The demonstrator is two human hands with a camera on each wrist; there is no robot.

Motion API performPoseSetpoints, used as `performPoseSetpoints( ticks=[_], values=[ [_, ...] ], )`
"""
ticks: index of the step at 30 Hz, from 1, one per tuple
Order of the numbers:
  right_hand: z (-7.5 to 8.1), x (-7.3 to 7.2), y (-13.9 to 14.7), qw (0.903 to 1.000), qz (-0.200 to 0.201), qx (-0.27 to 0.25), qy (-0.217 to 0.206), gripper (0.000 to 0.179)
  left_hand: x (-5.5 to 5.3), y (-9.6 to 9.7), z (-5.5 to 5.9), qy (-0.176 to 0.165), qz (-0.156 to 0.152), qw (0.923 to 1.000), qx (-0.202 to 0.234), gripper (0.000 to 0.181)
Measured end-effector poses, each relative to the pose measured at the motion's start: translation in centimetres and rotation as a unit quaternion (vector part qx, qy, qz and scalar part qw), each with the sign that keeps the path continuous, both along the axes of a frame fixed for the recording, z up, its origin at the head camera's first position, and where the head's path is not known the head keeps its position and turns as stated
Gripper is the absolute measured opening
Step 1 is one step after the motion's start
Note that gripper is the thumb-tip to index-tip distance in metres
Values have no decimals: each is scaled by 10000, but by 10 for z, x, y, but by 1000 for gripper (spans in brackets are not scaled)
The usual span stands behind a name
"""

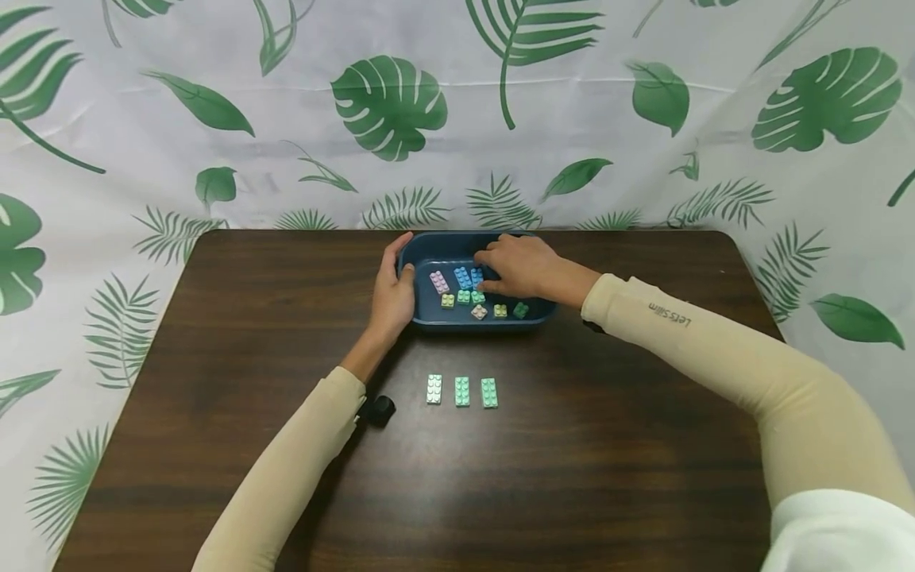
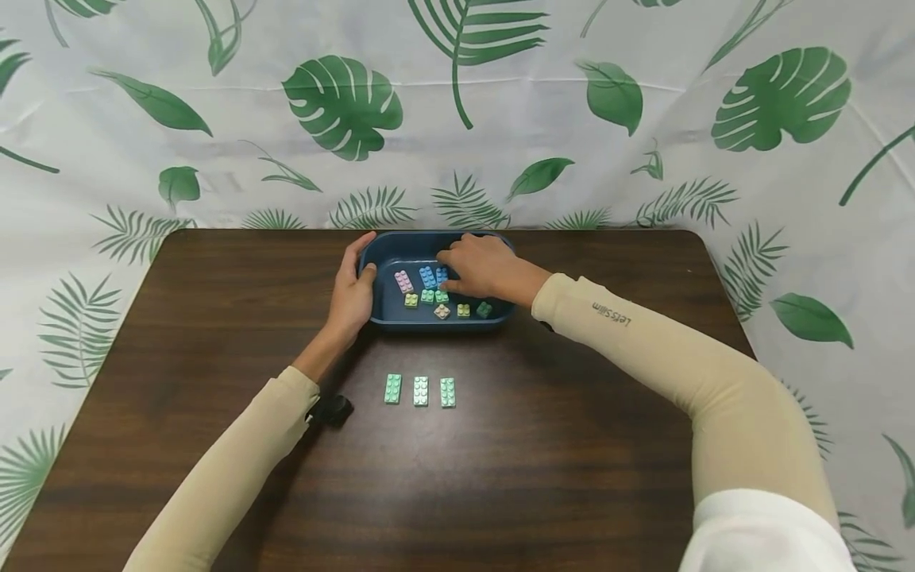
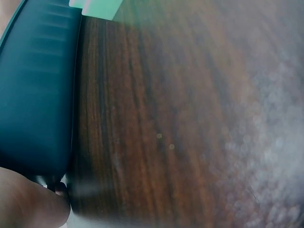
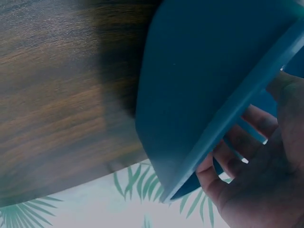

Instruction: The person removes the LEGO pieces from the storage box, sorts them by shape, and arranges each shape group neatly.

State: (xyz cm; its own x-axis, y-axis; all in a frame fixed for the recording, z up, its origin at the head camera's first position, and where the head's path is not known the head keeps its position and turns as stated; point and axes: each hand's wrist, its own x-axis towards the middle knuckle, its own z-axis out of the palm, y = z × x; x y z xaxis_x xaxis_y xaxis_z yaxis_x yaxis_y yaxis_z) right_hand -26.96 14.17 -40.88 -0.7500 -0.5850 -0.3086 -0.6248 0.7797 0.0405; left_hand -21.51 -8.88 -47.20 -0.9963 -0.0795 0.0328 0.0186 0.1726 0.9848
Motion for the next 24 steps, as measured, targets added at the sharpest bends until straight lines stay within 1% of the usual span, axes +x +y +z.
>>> performPoseSetpoints(
  ticks=[7,10,13,19,21,24],
  values=[
    [3,2,-2,9999,89,-66,-8,55,-1,0,0,57,-17,9999,119,51],
    [4,2,-2,9999,102,-95,-16,54,-1,1,2,40,10,9998,181,52],
    [6,2,-2,9999,66,-109,-31,53,2,3,9,6,-5,9997,251,53],
    [7,3,-2,9999,76,-131,6,54,13,6,33,-60,-57,9996,288,52],
    [7,3,-3,9998,111,-147,22,53,16,5,38,-61,-57,9996,285,51],
    [5,2,-3,9997,148,-177,31,53,18,4,39,-72,-60,9997,229,51]
  ],
)
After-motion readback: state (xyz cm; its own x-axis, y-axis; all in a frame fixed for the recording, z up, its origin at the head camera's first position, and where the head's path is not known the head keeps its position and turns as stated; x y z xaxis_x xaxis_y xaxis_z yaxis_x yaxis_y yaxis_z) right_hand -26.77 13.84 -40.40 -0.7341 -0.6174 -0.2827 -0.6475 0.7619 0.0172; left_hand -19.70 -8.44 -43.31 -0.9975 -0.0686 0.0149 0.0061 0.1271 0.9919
